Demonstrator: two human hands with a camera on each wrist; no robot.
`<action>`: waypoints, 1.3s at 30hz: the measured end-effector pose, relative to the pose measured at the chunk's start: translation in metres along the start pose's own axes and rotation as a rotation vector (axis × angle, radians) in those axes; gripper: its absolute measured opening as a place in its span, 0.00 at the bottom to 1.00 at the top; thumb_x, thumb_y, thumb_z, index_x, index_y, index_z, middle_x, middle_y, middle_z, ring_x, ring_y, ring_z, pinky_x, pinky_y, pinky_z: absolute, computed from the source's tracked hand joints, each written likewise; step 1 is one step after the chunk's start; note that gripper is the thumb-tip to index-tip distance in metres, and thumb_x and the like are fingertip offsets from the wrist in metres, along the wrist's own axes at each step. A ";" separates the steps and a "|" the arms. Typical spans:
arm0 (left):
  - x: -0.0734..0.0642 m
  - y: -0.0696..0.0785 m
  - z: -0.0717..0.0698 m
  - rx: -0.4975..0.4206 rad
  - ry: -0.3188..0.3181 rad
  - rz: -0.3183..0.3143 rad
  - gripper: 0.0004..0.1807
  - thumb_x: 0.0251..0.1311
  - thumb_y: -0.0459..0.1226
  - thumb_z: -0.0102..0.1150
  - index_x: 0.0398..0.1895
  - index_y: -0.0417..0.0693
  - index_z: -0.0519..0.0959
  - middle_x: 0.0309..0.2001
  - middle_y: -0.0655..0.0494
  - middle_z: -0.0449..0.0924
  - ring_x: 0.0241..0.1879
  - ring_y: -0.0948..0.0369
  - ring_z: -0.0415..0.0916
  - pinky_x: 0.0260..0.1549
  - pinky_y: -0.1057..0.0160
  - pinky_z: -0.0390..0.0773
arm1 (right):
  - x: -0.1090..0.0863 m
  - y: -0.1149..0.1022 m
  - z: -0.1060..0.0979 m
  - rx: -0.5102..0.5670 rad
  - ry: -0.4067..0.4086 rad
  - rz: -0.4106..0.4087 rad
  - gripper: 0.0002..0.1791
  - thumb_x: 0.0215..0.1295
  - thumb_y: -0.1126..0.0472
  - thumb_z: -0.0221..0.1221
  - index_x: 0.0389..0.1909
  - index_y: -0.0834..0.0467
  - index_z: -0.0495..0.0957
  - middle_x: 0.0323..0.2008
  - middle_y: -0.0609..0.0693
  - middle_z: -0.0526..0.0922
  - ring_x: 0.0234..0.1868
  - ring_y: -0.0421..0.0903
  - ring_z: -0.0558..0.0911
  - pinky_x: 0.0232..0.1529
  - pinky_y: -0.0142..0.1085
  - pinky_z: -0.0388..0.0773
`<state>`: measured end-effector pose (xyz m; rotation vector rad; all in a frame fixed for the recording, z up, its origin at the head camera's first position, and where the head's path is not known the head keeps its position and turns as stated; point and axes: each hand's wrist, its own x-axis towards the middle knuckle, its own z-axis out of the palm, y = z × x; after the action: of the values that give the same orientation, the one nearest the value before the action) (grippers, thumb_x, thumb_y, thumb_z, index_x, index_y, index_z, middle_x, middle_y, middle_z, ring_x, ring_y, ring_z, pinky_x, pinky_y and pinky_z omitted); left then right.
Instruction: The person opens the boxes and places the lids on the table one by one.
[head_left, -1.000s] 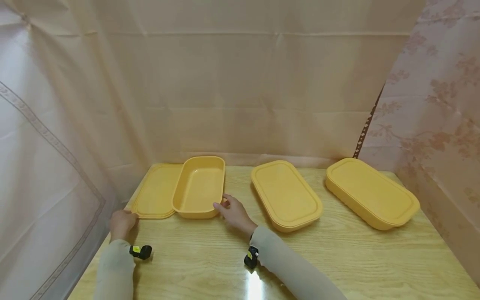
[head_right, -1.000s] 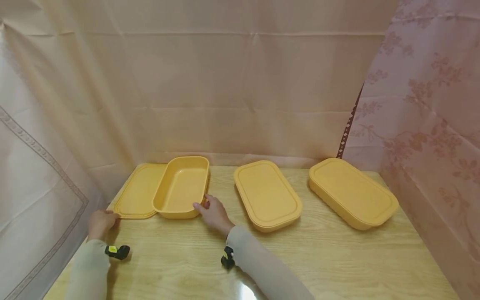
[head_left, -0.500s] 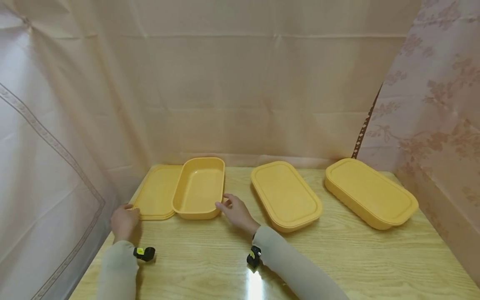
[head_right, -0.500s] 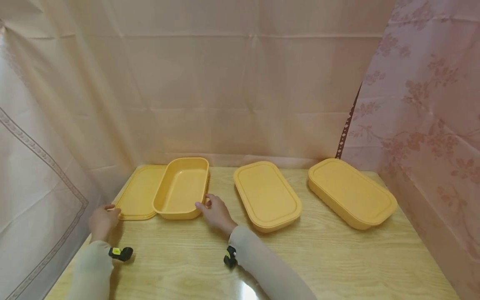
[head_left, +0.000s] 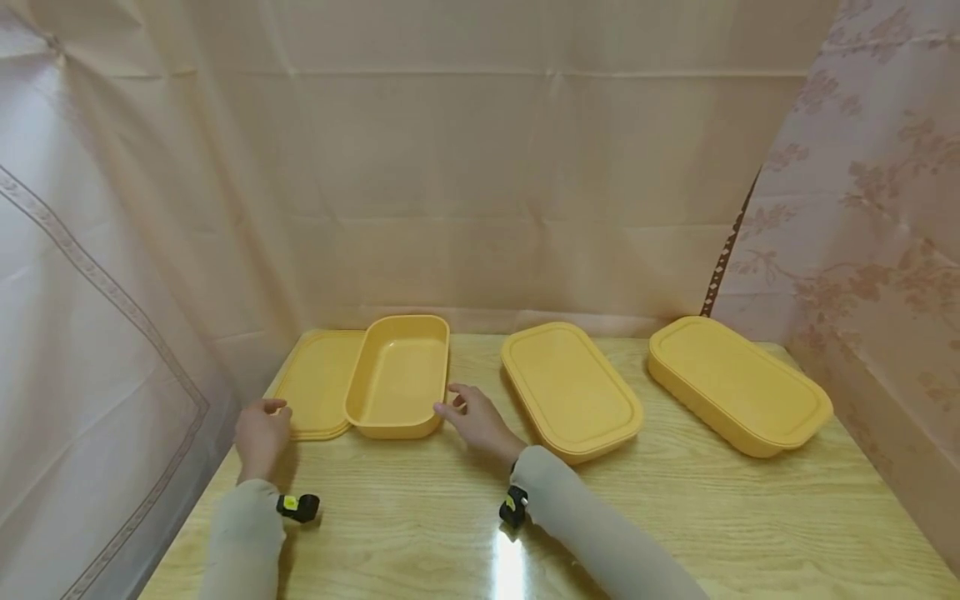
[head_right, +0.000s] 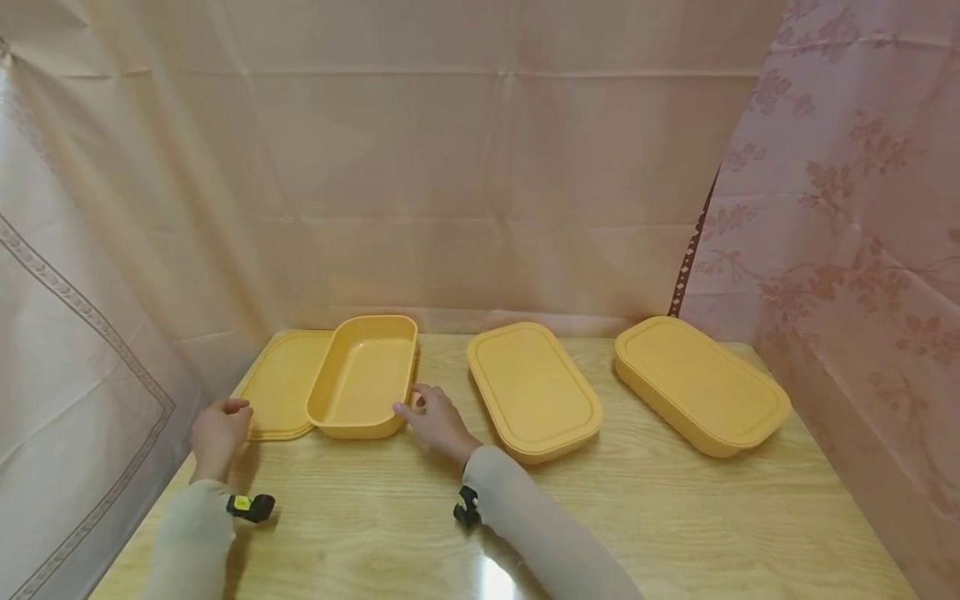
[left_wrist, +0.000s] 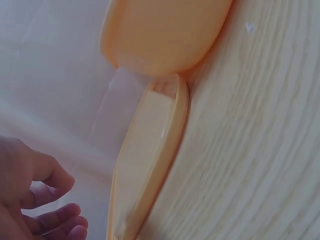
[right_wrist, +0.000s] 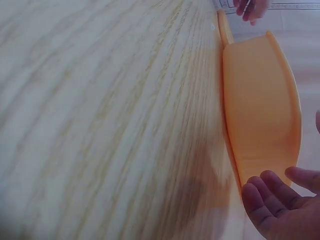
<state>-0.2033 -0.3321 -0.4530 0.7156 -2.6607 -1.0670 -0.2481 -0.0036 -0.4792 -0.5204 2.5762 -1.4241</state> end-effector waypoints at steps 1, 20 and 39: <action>-0.001 0.002 0.000 -0.009 0.003 0.008 0.20 0.68 0.36 0.45 0.57 0.31 0.74 0.59 0.29 0.71 0.57 0.34 0.68 0.54 0.38 0.69 | 0.000 0.000 -0.001 0.001 -0.005 0.003 0.33 0.70 0.45 0.55 0.66 0.63 0.67 0.49 0.59 0.78 0.47 0.51 0.79 0.45 0.42 0.79; -0.007 0.034 0.016 -0.085 0.028 0.112 0.23 0.67 0.40 0.50 0.59 0.32 0.71 0.60 0.33 0.72 0.59 0.39 0.69 0.58 0.41 0.68 | -0.004 -0.005 -0.018 -0.014 -0.018 -0.005 0.36 0.70 0.42 0.53 0.68 0.63 0.65 0.55 0.62 0.75 0.54 0.56 0.76 0.53 0.50 0.76; -0.020 0.070 0.039 -0.135 0.020 0.278 0.24 0.65 0.42 0.57 0.58 0.34 0.72 0.58 0.35 0.74 0.57 0.41 0.71 0.57 0.43 0.69 | -0.008 -0.021 -0.033 -0.068 0.041 -0.069 0.34 0.70 0.43 0.53 0.68 0.60 0.66 0.58 0.63 0.72 0.57 0.60 0.74 0.57 0.51 0.74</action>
<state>-0.2248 -0.2546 -0.4325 0.3174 -2.5442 -1.1395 -0.2460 0.0154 -0.4441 -0.6023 2.6719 -1.3857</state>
